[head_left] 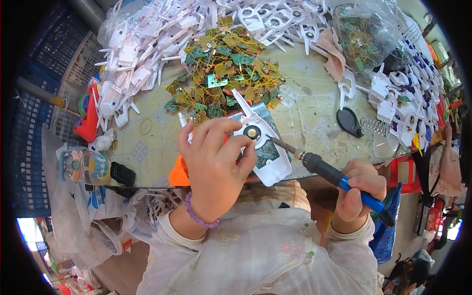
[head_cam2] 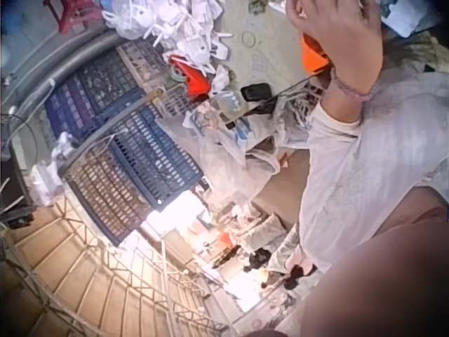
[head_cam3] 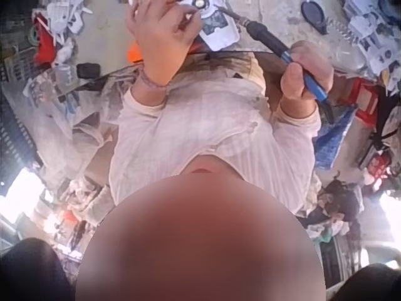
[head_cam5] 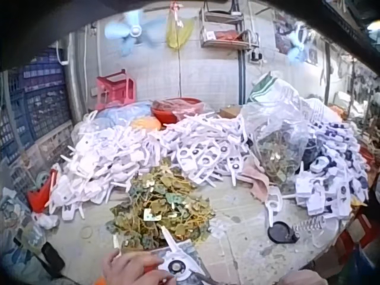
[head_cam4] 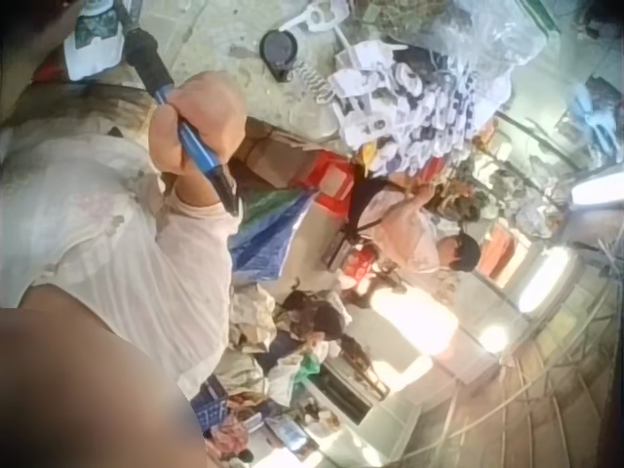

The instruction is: Soldering wires and components onto small circuit boards for toy assembly.

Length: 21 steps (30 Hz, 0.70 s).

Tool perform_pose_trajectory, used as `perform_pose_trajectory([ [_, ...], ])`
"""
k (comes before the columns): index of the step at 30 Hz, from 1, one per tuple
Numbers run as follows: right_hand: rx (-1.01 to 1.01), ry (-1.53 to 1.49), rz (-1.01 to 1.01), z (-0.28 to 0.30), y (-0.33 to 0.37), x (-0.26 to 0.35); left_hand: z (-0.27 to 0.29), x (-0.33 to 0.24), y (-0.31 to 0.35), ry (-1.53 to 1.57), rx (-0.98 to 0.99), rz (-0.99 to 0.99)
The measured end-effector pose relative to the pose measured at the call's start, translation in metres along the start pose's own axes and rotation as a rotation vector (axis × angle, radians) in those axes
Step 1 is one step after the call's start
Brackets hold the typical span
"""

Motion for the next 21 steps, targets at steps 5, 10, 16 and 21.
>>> perform_pose_trajectory([
  [5, 0.068, -0.025, 0.009, -0.0052, -0.0030, -0.0010, -0.0038, -0.0020, -0.0004, -0.057, 0.004, 0.007],
  [10, 0.033, -0.026, -0.010, -0.0085, -0.0069, -0.0024, -0.0051, -0.0023, -0.0004, -0.099, 0.052, 0.004],
  [16, 0.033, -0.014, -0.063, -0.0089, -0.0076, -0.0041, -0.0046, -0.0062, 0.0001, -0.166, 0.058, -0.007],
  [21, 0.032, -0.010, -0.047, -0.0095, -0.0064, -0.0042, -0.0041, -0.0059, 0.0007, -0.163, 0.063, 0.009],
])
Point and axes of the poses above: each hand's wrist, its own y-axis away from the middle knuckle, its own z-axis out of the back of the hand, x = y × z, the point moved 6 cm from there along -y, towards the middle knuckle, and after that the axes turned 3 degrees about z, right-handed, at the moved point
